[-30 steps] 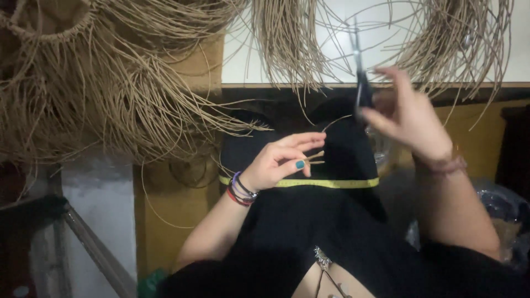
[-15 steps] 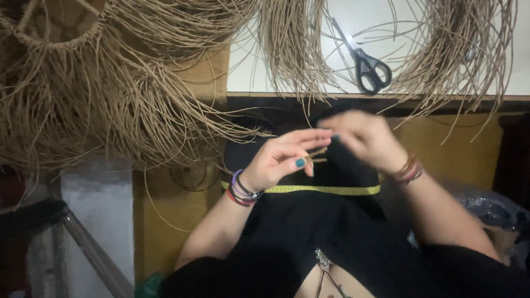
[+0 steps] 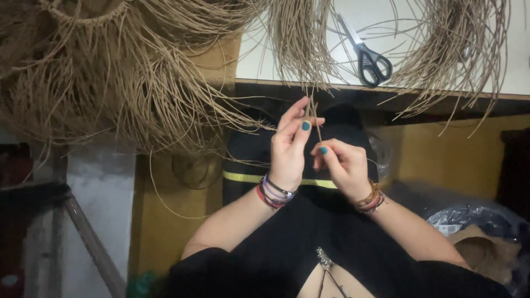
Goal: Measuring straw strands with a tape measure, cutting them with scissors, and weaving them onto a circular frame to create a decorative item.
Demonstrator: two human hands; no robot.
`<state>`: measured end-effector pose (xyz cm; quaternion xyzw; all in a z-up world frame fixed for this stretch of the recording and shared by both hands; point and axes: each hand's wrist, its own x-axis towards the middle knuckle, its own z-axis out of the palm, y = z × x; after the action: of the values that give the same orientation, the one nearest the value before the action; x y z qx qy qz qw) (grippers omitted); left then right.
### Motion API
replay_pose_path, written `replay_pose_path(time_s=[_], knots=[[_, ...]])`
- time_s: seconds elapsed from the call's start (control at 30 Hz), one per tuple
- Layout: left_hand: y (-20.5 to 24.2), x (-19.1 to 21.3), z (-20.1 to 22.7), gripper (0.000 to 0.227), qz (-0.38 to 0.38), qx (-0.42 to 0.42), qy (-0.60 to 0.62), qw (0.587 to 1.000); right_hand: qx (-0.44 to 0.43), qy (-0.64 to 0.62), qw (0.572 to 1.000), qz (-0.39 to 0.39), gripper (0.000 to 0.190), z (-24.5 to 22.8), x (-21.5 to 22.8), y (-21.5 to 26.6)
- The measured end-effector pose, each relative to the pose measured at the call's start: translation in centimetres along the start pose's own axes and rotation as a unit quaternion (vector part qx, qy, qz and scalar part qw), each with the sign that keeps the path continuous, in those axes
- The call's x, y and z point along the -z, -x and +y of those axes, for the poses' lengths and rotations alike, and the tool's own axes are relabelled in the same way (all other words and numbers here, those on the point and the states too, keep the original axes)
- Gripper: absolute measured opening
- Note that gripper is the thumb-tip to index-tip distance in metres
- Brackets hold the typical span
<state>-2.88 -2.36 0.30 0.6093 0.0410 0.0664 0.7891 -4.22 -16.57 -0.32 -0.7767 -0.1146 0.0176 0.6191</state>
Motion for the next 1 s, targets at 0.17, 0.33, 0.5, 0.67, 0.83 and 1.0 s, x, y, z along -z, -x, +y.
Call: replay_pose_path(time_s=[0.17, 0.33, 0.5, 0.67, 0.83, 1.0], knots=[[1.5, -0.7, 0.4, 0.023, -0.017, 0.011, 0.018, 1.000, 0.029, 0.006, 1.000, -0.001, 0.027, -0.4, -0.1, 1.1], [2.7, -1.3, -0.2, 0.024, -0.037, 0.027, 0.040, 0.998, 0.047, 0.034, 0.998, -0.002, 0.027, -0.3, 0.5, 2.0], [3.5, -1.6, -1.7, 0.025, -0.034, 0.034, 0.062, 0.997, 0.108, 0.110, 0.988, 0.017, 0.013, -2.1, 0.8, 1.7], [3.4, -2.5, -0.8, 0.021, -0.017, 0.038, 0.115, 0.992, 0.026, -0.015, 0.999, -0.030, 0.018, -3.3, 0.7, 0.8], [0.2, 0.4, -0.6, 0.020, 0.031, 0.086, 0.311, 0.946, -0.066, -0.024, 0.990, -0.124, 0.030, -0.4, 1.9, 1.5], [-2.6, 6.7, 2.2, 0.022, 0.143, 0.045, 0.378, 0.913, -0.087, 0.137, 0.964, -0.212, 0.021, -0.3, 6.2, 2.2]])
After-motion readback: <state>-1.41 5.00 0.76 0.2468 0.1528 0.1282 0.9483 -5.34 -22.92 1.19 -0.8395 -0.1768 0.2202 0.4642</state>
